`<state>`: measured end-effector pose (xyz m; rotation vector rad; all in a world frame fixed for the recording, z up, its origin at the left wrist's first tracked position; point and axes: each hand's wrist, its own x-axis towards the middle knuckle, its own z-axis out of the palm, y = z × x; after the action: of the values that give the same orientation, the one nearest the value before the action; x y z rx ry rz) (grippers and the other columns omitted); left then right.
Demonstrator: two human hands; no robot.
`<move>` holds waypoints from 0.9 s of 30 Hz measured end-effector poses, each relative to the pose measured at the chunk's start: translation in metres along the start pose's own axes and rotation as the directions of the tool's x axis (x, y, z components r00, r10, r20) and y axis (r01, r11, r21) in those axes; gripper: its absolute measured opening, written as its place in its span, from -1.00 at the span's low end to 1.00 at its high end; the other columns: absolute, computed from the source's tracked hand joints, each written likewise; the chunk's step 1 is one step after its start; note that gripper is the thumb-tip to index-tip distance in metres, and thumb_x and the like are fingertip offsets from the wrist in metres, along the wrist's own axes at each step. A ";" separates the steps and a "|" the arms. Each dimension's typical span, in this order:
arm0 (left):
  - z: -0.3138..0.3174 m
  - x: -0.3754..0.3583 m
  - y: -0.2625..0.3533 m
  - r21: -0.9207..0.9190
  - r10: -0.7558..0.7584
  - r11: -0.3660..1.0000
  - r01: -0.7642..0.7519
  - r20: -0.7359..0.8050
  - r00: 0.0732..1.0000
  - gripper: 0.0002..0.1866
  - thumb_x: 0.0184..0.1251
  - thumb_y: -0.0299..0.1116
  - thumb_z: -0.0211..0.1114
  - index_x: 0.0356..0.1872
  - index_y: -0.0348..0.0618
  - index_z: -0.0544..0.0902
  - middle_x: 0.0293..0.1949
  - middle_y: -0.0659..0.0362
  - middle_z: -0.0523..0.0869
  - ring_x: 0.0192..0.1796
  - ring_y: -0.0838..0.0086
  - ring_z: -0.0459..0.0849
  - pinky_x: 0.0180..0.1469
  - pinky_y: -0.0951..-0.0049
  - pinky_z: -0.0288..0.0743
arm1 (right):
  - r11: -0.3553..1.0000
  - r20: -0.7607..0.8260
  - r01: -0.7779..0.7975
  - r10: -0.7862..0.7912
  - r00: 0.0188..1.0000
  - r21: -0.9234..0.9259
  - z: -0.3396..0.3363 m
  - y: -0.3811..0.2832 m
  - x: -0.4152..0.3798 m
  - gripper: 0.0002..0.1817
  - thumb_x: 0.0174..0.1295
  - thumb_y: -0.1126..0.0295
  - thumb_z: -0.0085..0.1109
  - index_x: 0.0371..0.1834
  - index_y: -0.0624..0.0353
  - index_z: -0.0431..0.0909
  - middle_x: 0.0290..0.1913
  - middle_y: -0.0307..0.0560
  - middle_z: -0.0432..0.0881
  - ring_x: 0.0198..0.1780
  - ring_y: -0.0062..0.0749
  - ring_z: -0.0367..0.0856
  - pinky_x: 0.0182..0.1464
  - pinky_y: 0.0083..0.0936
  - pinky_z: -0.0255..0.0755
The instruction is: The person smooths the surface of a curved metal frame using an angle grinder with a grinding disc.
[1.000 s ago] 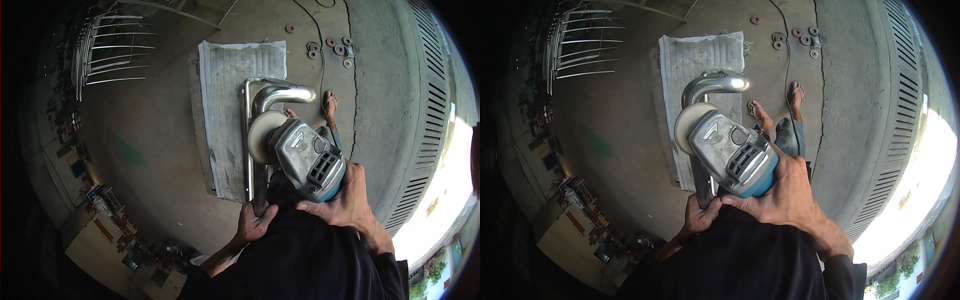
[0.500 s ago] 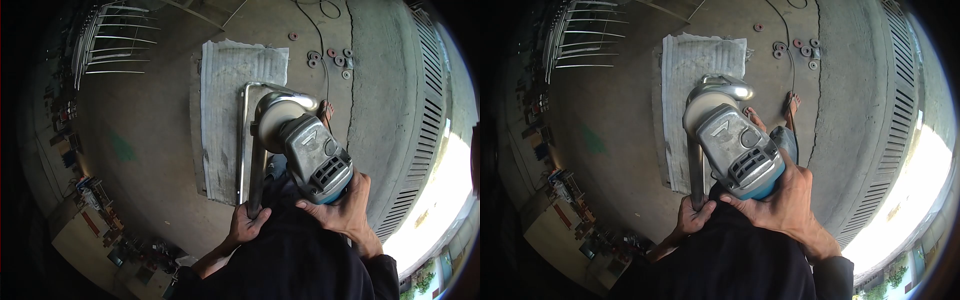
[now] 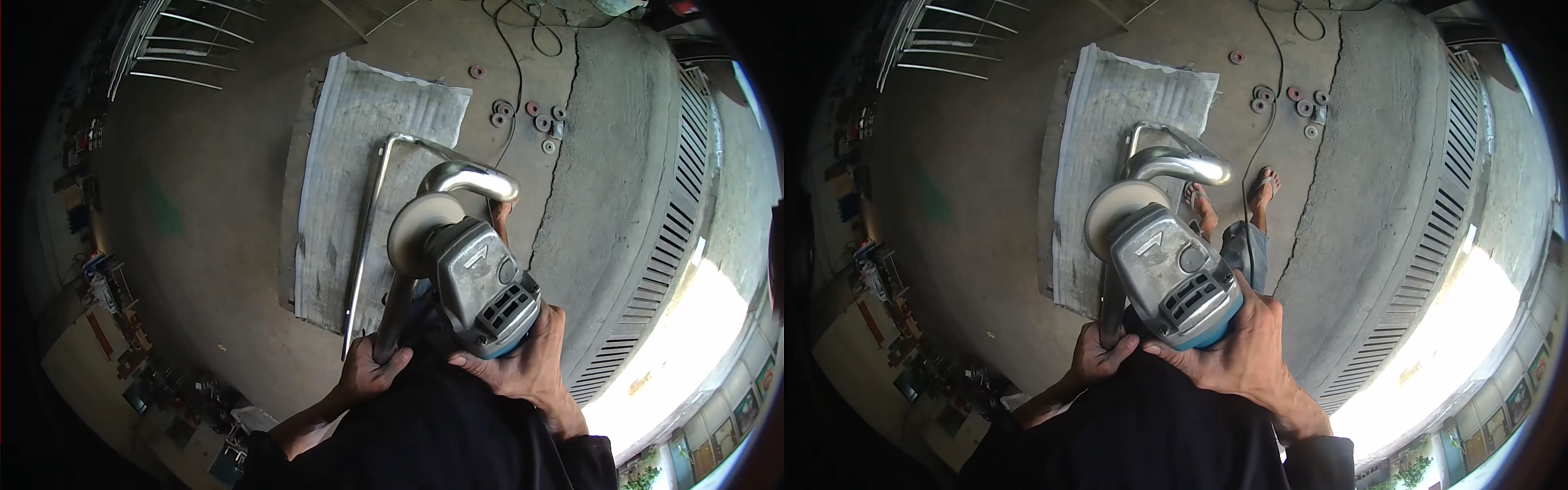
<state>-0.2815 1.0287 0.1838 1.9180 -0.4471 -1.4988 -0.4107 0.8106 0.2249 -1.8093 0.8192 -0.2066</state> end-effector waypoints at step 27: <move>0.001 0.003 0.008 -0.045 0.038 0.998 -0.038 0.002 0.999 -0.75 0.17 -0.39 0.29 -0.61 -0.20 0.44 -0.73 0.31 0.37 -0.63 0.67 0.31 -0.55 0.54 0.20 | 0.969 0.026 -0.008 0.015 1.000 -0.246 -0.014 -0.025 0.008 -0.13 -0.27 -0.06 0.50 -0.07 0.44 0.34 -0.41 0.05 0.65 -0.38 -0.16 0.70 -0.35 -0.43 0.60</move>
<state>-0.2810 1.0207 0.1872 1.8625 -0.4450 -1.4757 -0.4010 0.7993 0.2509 -2.0346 0.8653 -0.0739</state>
